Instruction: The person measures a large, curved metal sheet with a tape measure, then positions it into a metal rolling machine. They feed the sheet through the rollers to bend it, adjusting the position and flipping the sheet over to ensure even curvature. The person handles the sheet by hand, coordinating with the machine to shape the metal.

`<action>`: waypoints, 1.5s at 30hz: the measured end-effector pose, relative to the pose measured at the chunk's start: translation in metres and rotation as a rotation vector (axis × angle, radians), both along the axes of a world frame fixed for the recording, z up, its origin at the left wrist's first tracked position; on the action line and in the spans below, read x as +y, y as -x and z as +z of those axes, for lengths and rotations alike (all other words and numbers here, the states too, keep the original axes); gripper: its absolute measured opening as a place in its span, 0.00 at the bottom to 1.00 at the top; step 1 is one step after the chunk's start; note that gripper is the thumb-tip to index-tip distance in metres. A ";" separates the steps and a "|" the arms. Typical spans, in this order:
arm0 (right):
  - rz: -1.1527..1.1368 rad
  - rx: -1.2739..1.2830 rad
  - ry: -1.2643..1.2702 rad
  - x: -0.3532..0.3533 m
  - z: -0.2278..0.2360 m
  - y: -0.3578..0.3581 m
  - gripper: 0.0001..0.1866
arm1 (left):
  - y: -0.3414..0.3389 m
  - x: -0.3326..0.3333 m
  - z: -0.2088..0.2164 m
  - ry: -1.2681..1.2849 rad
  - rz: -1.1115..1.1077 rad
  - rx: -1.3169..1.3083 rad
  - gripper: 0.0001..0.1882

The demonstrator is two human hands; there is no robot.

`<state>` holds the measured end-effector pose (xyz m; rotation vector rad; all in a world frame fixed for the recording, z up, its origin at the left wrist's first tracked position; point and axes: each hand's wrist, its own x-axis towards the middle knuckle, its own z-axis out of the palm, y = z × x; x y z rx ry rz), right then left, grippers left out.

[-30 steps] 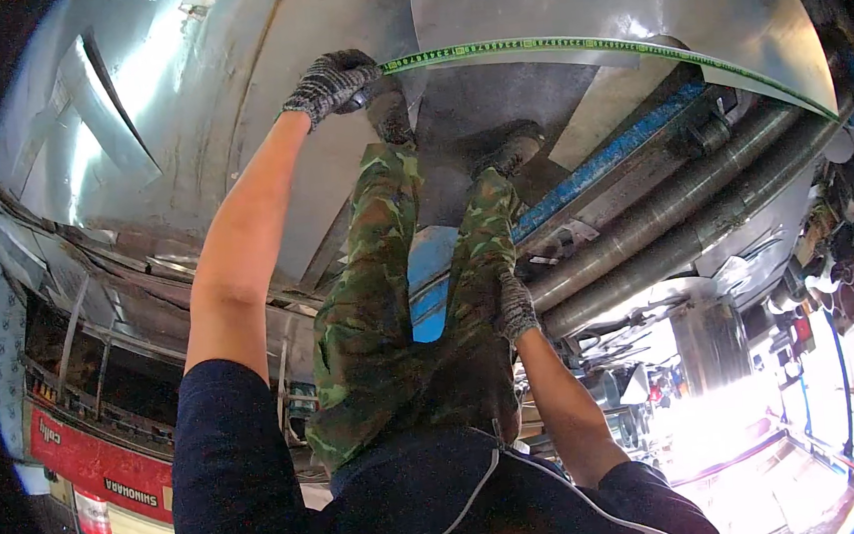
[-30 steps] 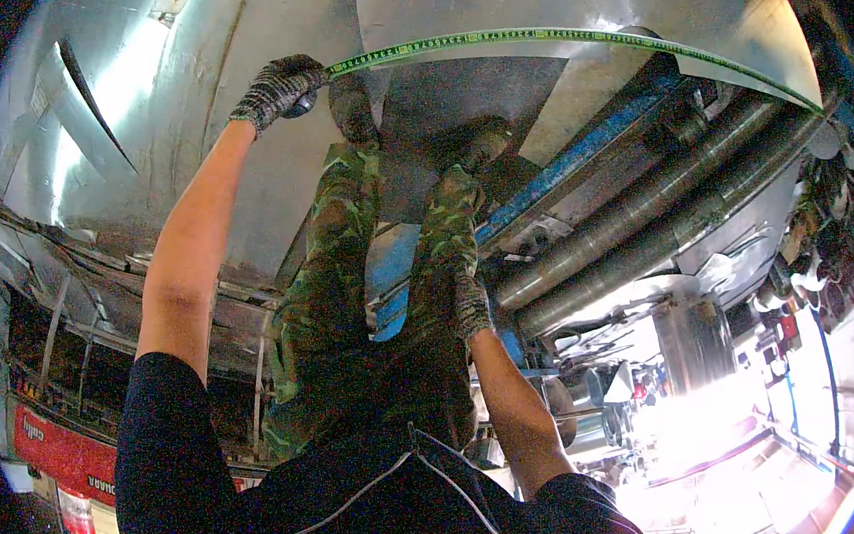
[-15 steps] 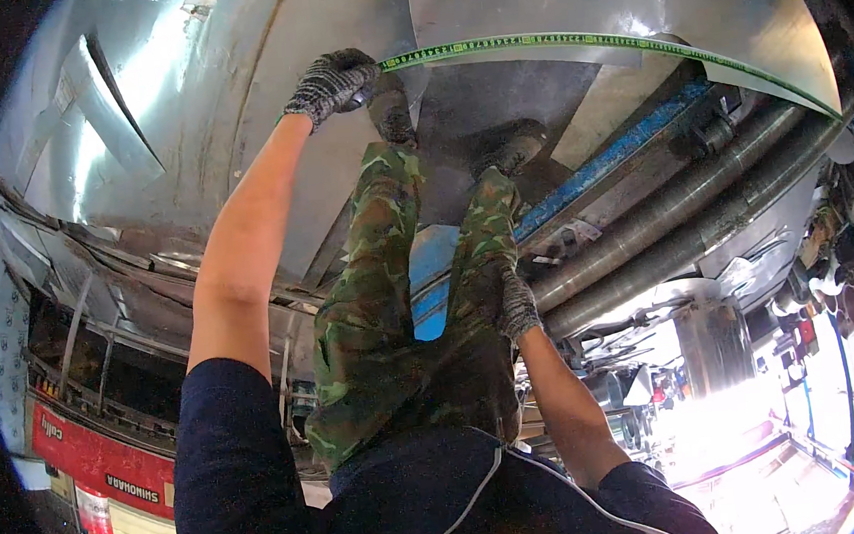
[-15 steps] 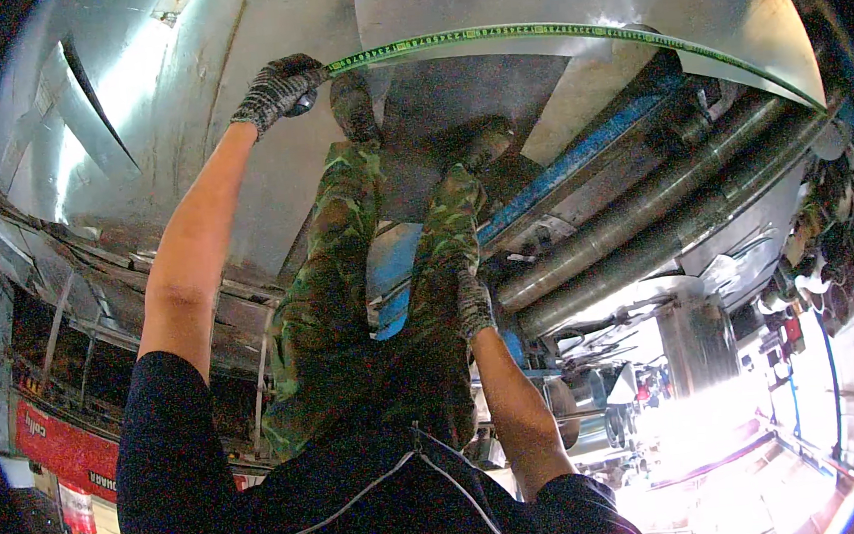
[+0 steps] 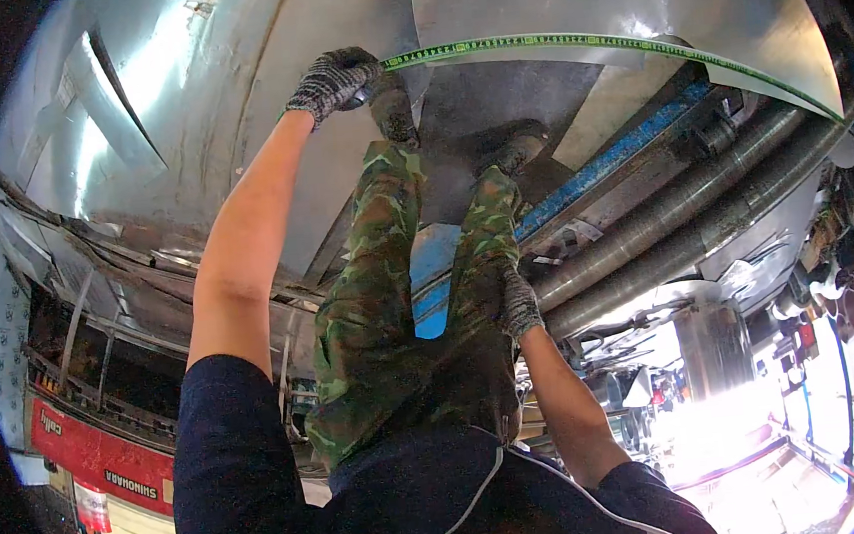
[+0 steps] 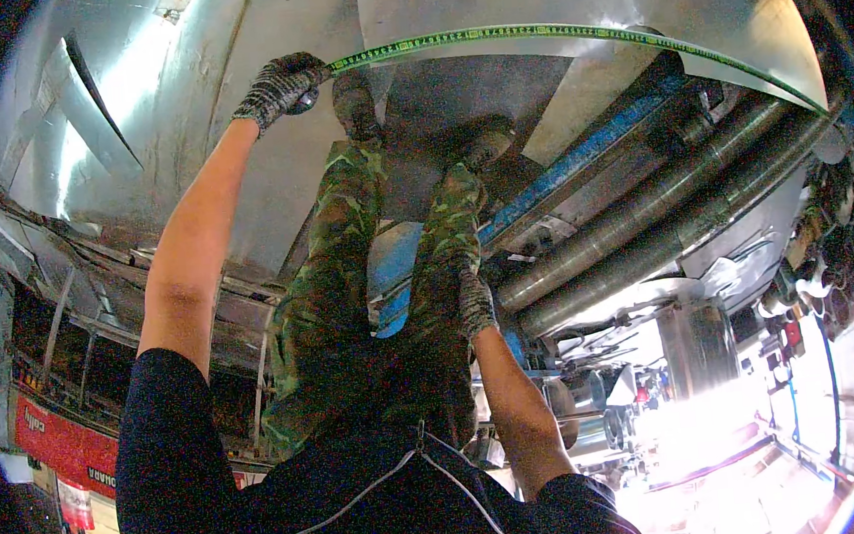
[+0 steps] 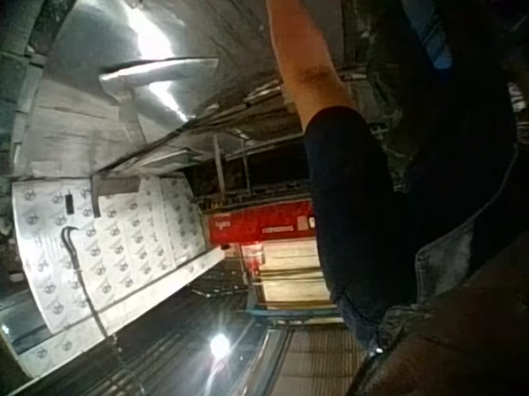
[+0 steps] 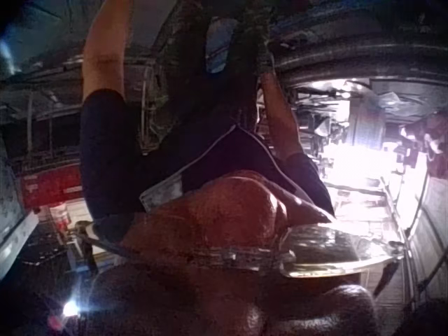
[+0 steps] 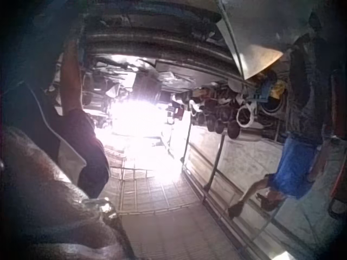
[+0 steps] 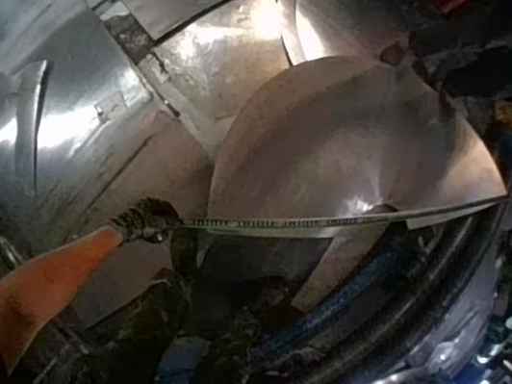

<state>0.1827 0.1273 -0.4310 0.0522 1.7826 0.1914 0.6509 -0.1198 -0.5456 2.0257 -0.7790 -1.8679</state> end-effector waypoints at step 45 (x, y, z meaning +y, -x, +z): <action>-0.074 0.021 -0.052 -0.046 0.030 -0.018 0.24 | 0.003 0.001 0.008 -0.051 0.025 -0.041 0.14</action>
